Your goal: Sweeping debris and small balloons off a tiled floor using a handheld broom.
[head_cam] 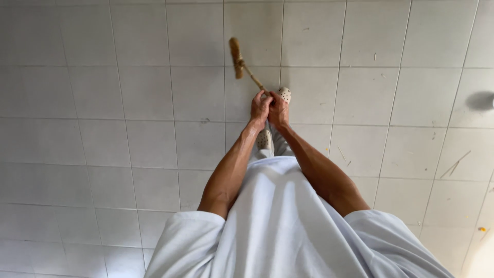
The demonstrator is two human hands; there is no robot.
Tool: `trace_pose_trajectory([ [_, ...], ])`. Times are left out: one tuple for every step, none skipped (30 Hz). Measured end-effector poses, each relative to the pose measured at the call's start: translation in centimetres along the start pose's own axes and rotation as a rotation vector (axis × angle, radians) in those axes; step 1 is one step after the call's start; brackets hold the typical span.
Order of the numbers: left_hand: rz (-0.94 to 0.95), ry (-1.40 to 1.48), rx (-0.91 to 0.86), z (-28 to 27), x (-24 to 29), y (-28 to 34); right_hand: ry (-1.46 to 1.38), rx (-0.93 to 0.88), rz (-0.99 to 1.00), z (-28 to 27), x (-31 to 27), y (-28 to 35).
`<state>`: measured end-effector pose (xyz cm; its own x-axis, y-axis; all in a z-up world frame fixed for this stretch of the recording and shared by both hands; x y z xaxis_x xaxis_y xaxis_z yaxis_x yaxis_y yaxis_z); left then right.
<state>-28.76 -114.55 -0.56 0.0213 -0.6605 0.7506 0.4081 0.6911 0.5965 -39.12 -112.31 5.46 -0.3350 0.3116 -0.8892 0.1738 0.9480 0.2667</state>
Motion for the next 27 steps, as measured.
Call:
trace_pose_trajectory([
  [-0.002,-0.001,0.003,0.1,0.4,-1.0,-0.002,-0.002,0.001,0.0,0.7,-0.7],
  [-0.020,-0.019,0.028,0.1,0.7,-2.1,-0.002,-0.009,0.010,0.0,1.4,-1.6],
  [-0.042,-0.037,0.053,0.3,0.8,-3.0,-0.001,-0.016,0.024,-0.2,2.4,-2.2],
  [-0.050,-0.037,0.055,0.2,-1.1,-3.9,-0.004,-0.019,0.030,-0.5,3.0,-2.5],
  [-0.059,-0.072,0.072,0.4,-2.3,-6.2,0.012,-0.011,0.042,-1.6,3.4,-4.1],
  [-0.068,-0.108,0.089,0.6,-3.3,-8.4,0.027,-0.003,0.054,-2.7,3.8,-5.6],
  [-0.074,-0.107,0.079,2.0,-3.7,-9.6,0.031,0.004,0.063,-4.1,3.8,-5.8],
  [-0.085,-0.106,0.024,3.7,-4.2,-10.8,0.008,-0.004,0.162,-5.3,4.5,-5.9],
  [-0.096,-0.107,-0.034,4.9,-4.4,-12.2,-0.017,-0.009,0.261,-6.2,4.9,-6.3],
  [-0.101,-0.108,-0.046,6.3,-2.4,-12.8,-0.015,0.002,0.270,-7.1,5.9,-7.2],
  [-0.184,-0.141,-0.093,8.3,-1.2,-12.9,0.015,0.066,0.272,-8.7,6.9,-7.4],
  [-0.267,-0.174,-0.141,10.1,0.0,-12.9,0.045,0.130,0.274,-10.2,7.8,-7.4],
  [-0.270,-0.168,-0.145,11.3,0.1,-14.1,0.052,0.130,0.280,-11.3,8.1,-8.0],
  [-0.278,-0.130,-0.223,12.8,0.2,-15.3,0.099,0.163,0.331,-12.6,8.4,-8.3],
  [-0.285,-0.095,-0.292,13.8,0.2,-16.2,0.140,0.190,0.379,-13.4,8.6,-8.5],
  [-0.287,-0.090,-0.287,14.0,0.7,-16.5,0.141,0.184,0.380,-13.9,8.4,-9.0],
  [-0.258,-0.068,-0.361,14.8,1.6,-17.1,0.084,0.201,0.369,-14.5,8.1,-9.7],
  [-0.228,-0.046,-0.435,15.6,2.5,-17.5,0.028,0.219,0.358,-15.1,7.7,-10.2],
  [-0.224,-0.049,-0.434,15.3,2.9,-18.1,0.026,0.220,0.354,-15.2,7.5,-11.0],
  [-0.205,-0.032,-0.427,15.0,3.4,-18.6,0.030,0.194,0.354,-15.2,7.2,-11.7],
  [-0.186,-0.013,-0.416,14.7,3.9,-18.9,0.034,0.163,0.354,-15.0,6.9,-12.3],
  [-0.182,-0.014,-0.412,14.4,4.6,-18.6,0.032,0.160,0.349,-15.0,5.7,-12.8],
  [-0.150,-0.001,-0.401,13.7,5.8,-18.5,0.038,0.150,0.324,-14.7,4.2,-13.7],
  [-0.117,0.012,-0.391,13.0,7.0,-18.4,0.043,0.140,0.299,-14.3,2.7,-14.5],
  [-0.114,0.010,-0.383,12.5,8.5,-17.8,0.040,0.134,0.293,-14.1,1.4,-14.8],
  [-0.130,0.044,-0.352,11.8,9.9,-17.2,-0.048,0.095,0.352,-13.5,0.7,-15.0],
  [-0.146,0.077,-0.324,11.2,11.2,-16.7,-0.135,0.057,0.409,-13.1,-0.1,-15.2],
])
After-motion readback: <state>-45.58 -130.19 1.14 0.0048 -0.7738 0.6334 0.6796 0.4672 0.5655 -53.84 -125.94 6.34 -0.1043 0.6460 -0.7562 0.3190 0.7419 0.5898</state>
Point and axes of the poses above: each hand's wrist, its own y-axis away from the middle knuckle, its own z-axis out of the palm, x = y × z, the point moved 7 cm from there along -y, towards the middle knuckle, and after that the axes turned 15 degrees about -x, right-handed, at the moved point
